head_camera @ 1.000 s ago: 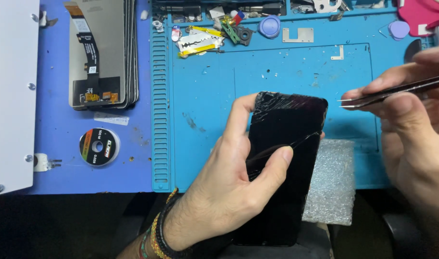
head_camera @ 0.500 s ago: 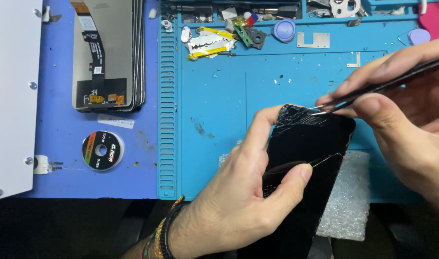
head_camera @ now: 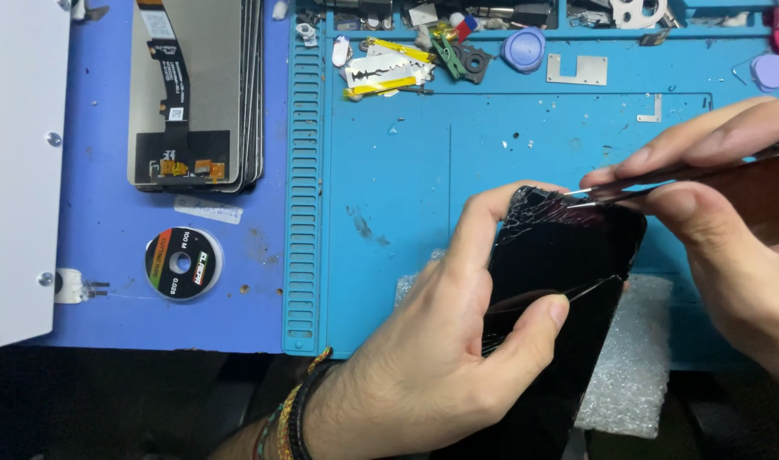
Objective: Using tweezers to remove glass fragments and pry a cracked screen from a smartphone frame
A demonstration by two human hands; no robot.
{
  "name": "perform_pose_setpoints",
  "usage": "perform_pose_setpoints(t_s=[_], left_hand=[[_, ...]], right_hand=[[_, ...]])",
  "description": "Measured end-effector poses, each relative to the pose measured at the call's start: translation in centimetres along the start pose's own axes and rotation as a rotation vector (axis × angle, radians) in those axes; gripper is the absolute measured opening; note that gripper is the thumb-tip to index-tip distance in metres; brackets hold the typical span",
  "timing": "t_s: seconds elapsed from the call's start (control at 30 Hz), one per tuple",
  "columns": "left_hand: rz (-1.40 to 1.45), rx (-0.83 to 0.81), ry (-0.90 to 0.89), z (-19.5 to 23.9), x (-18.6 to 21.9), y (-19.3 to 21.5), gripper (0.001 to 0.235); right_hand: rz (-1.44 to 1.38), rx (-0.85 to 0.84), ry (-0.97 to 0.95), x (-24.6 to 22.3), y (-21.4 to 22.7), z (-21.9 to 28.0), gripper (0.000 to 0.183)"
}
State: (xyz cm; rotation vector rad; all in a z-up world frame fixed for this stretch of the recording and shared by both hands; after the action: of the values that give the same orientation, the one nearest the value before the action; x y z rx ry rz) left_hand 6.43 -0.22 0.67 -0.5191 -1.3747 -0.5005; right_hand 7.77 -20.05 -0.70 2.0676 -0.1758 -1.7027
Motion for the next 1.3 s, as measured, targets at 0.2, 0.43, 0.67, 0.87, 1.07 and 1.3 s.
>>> perform_pose_setpoints(t_s=[0.2,0.43,0.67,0.87,1.07,1.3], left_hand=[[-0.097,-0.01,0.025,0.0,0.0,0.1,0.054],[-0.092,-0.011,-0.022,0.0,0.1,0.1,0.053],[-0.115,0.001,0.01,0.0,-0.1,0.1,0.054],[-0.131,-0.015,0.019,0.0,0.0,0.1,0.054],[-0.113,-0.012,-0.026,0.0,0.1,0.0,0.054],[-0.124,0.002,0.022,0.1,0.0,0.0,0.054]], right_hand=[[0.037,-0.006,-0.044,-0.7,-0.1,0.0,0.025],[0.065,-0.013,0.017,-0.2,0.0,0.1,0.023],[0.082,-0.013,0.012,-0.7,0.0,0.2,0.023],[0.014,0.007,-0.03,-0.5,0.0,0.1,0.021],[0.02,0.013,-0.03,-1.6,-0.4,-0.6,0.018],[0.156,0.08,-0.036,-2.6,-1.0,-0.3,0.014]])
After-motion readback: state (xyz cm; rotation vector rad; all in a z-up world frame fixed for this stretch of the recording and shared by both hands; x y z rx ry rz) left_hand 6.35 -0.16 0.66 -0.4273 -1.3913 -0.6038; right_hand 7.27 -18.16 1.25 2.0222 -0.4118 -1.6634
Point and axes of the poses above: each hand's wrist, its own z-axis away from the middle knuckle, its own y-axis out of the back of the hand, x = y × z, the point moved 5 cm from there along -z, towards the middle knuckle, and after that the axes turned 10 degrees about -x, right-handed, at the moved point
